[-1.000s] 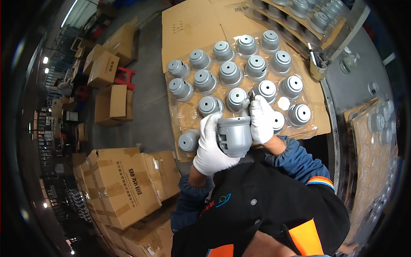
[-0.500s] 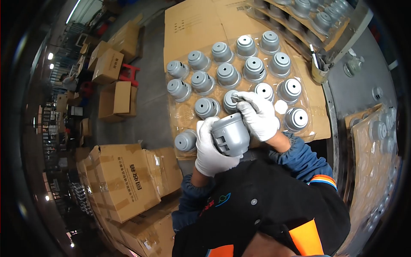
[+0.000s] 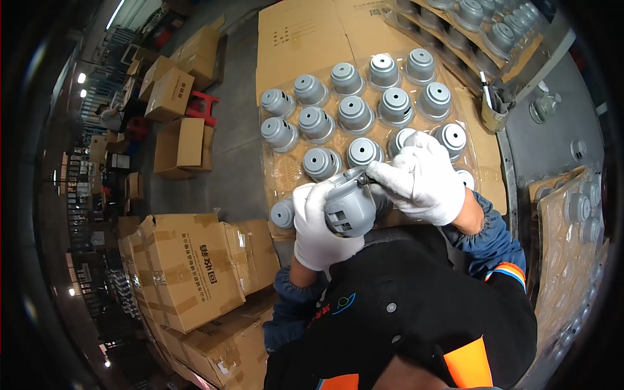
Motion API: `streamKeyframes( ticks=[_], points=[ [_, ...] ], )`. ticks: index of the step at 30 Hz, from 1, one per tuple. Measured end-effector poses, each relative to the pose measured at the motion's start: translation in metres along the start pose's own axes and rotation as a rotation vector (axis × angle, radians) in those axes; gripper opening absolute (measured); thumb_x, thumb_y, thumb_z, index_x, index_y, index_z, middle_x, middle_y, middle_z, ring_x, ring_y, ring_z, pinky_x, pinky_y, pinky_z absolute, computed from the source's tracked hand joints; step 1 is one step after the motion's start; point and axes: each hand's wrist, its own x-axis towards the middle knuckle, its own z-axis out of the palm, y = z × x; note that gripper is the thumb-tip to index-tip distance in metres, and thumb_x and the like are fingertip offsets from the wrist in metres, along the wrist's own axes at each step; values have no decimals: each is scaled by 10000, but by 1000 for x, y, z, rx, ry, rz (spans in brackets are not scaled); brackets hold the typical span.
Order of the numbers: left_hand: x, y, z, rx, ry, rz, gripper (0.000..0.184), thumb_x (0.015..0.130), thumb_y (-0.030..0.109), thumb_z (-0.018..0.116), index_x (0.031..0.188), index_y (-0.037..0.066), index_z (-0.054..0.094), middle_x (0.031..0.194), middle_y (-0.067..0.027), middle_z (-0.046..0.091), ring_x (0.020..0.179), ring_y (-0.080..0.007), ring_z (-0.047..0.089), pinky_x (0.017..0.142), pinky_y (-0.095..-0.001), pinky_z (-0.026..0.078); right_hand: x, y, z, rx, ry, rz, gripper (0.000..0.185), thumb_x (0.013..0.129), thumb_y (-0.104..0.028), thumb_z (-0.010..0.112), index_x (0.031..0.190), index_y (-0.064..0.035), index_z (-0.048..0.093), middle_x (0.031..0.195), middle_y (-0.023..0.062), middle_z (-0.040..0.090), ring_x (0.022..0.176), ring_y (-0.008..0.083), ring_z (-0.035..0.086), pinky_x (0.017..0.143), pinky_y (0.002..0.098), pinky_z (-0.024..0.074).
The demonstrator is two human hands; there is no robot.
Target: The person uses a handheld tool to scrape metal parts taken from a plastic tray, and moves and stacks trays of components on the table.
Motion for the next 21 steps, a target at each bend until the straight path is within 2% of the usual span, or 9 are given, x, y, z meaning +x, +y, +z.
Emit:
streamKeyframes(
  ticks=[8, 10, 19, 21],
  points=[
    [0, -3, -2, 3, -19, 34, 808, 433, 110, 747, 1183, 38, 455, 1030, -145, 478, 934, -328, 505, 785, -418, 424, 1, -1, -1, -29, -30, -6, 179, 784, -271, 646, 850, -131, 556, 616, 6, 527, 560, 209, 505, 564, 357, 334],
    [0, -3, -2, 2, -30, 32, 809, 446, 64, 734, 1204, 30, 452, 1053, -168, 487, 914, -349, 503, 782, -416, 437, 1, -2, -2, -59, -56, -2, 178, 786, -276, 644, 831, -133, 548, 617, 5, 529, 560, 209, 505, 562, 356, 330],
    [-3, -3, -4, -21, -65, 36, 765, 440, 68, 736, 1161, 23, 488, 1023, -164, 491, 928, -364, 488, 791, -430, 432, -2, -4, -6, -116, -86, -47, 185, 702, -234, 647, 782, -130, 517, 585, -9, 479, 552, 187, 490, 604, 333, 329],
    [-4, -3, -3, 4, -46, 58, 767, 441, 73, 738, 1164, 24, 487, 1021, -161, 485, 931, -365, 484, 789, -433, 430, -3, -4, -6, -76, -166, -44, 307, 658, -164, 711, 935, -101, 592, 607, 4, 429, 567, 204, 444, 622, 349, 361]
  ],
)
